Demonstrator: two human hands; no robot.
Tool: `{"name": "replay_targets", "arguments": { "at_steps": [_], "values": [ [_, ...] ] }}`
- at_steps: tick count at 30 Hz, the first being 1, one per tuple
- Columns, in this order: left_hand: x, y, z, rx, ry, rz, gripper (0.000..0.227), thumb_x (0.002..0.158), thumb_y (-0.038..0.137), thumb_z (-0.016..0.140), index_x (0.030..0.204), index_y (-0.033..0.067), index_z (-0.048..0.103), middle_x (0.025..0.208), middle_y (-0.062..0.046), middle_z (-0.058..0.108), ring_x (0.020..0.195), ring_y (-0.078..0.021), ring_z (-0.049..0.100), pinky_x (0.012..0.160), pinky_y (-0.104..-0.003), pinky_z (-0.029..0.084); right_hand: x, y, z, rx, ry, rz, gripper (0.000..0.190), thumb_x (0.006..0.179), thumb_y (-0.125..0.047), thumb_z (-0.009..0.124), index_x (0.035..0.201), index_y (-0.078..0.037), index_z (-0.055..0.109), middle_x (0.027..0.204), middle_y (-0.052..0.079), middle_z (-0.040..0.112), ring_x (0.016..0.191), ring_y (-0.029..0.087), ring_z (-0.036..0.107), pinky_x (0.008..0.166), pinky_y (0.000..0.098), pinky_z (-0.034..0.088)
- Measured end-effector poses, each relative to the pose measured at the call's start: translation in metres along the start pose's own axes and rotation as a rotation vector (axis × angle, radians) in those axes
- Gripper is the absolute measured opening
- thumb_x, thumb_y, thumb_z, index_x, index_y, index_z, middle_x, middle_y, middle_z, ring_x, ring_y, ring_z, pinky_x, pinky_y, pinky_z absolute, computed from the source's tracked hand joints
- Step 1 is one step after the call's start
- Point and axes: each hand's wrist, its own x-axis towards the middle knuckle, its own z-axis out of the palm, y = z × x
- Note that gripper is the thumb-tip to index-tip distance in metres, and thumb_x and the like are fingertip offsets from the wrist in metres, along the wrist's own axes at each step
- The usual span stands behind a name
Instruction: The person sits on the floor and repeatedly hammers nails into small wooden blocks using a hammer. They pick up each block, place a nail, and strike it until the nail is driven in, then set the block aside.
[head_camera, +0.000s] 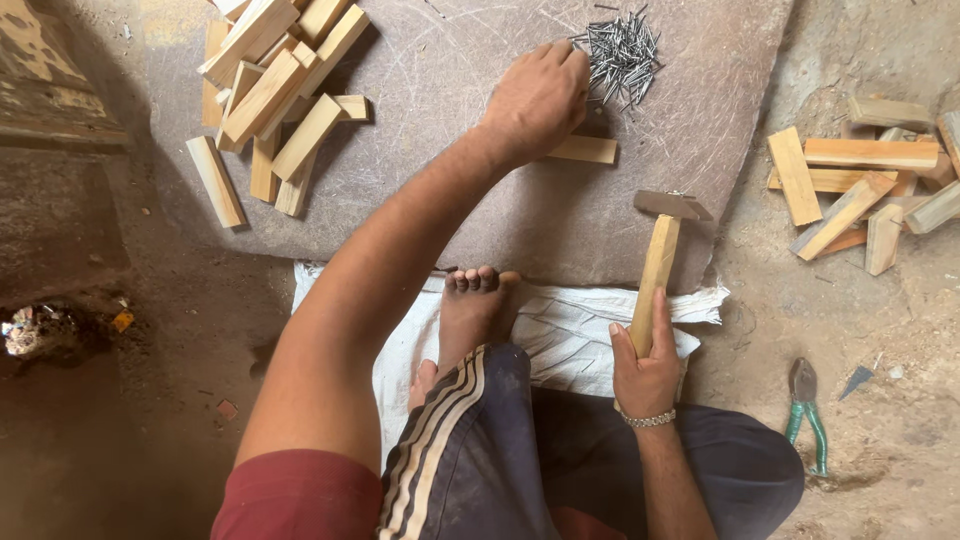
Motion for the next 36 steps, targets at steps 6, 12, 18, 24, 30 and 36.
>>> {"name": "replay_targets", "arguments": {
  "at_steps": [6,12,18,24,30,36],
  "values": [
    [0.003,0.002,0.004,-0.159,0.153,-0.059,0.010,0.093,0.019,0.066,0.093,0.0092,0.066,0.096,-0.009,0.067,0.085,-0.0229,0.064,0.075,-0.042,0.057,0.002,-0.009,0.004,-0.007,-0.006,0.213,0.077,0.091,-0.014,0.070,0.159,-0.001,0.035,0.135,0.024,0.065,0.106,0.024,0.071,0.085,0.0331,0.059],
    [0.034,0.010,0.009,-0.016,-0.251,-0.140,0.016,0.099,0.004,0.055,0.110,0.0058,0.066,0.098,-0.011,0.069,0.079,-0.0157,0.065,0.067,-0.033,0.061,0.002,-0.004,0.005,-0.047,0.028,-0.069,0.074,0.095,-0.011,0.072,0.158,0.005,0.036,0.144,0.029,0.059,0.121,0.027,0.066,0.095,0.0343,0.057],
    [0.007,0.005,0.007,-0.186,-0.011,-0.068,0.014,0.104,0.010,0.056,0.110,-0.0011,0.062,0.095,-0.013,0.066,0.077,-0.0170,0.061,0.068,-0.034,0.056,0.009,-0.024,0.002,-0.131,0.015,-0.088,0.073,0.095,-0.011,0.072,0.157,0.005,0.037,0.155,0.030,0.050,0.140,0.035,0.055,0.110,0.0401,0.049],
    [-0.041,0.015,0.000,-0.891,0.134,-0.147,0.014,0.102,0.010,0.059,0.115,0.0048,0.059,0.103,-0.013,0.068,0.094,-0.0202,0.070,0.084,-0.032,0.062,0.036,-0.059,0.009,-0.268,-0.053,-0.116,0.069,0.098,-0.016,0.065,0.158,0.002,0.036,0.155,0.028,0.048,0.140,0.041,0.051,0.112,0.0428,0.045],
    [-0.063,0.042,0.001,-0.711,0.124,-0.191,0.014,0.096,0.014,0.065,0.109,0.0122,0.070,0.099,-0.003,0.078,0.091,-0.0168,0.076,0.085,-0.034,0.060,0.045,-0.066,0.014,-0.219,-0.102,-0.158,0.068,0.098,-0.017,0.066,0.158,0.000,0.037,0.154,0.027,0.050,0.140,0.040,0.053,0.112,0.0433,0.046],
    [-0.057,0.033,0.020,-0.599,0.373,-0.042,0.011,0.097,0.014,0.067,0.106,0.0100,0.072,0.097,-0.004,0.078,0.089,-0.0192,0.076,0.082,-0.035,0.063,0.018,-0.044,-0.004,-0.126,-0.073,-0.032,0.072,0.095,-0.021,0.069,0.157,0.001,0.038,0.152,0.027,0.052,0.136,0.035,0.057,0.110,0.0401,0.048]
  ]
}}
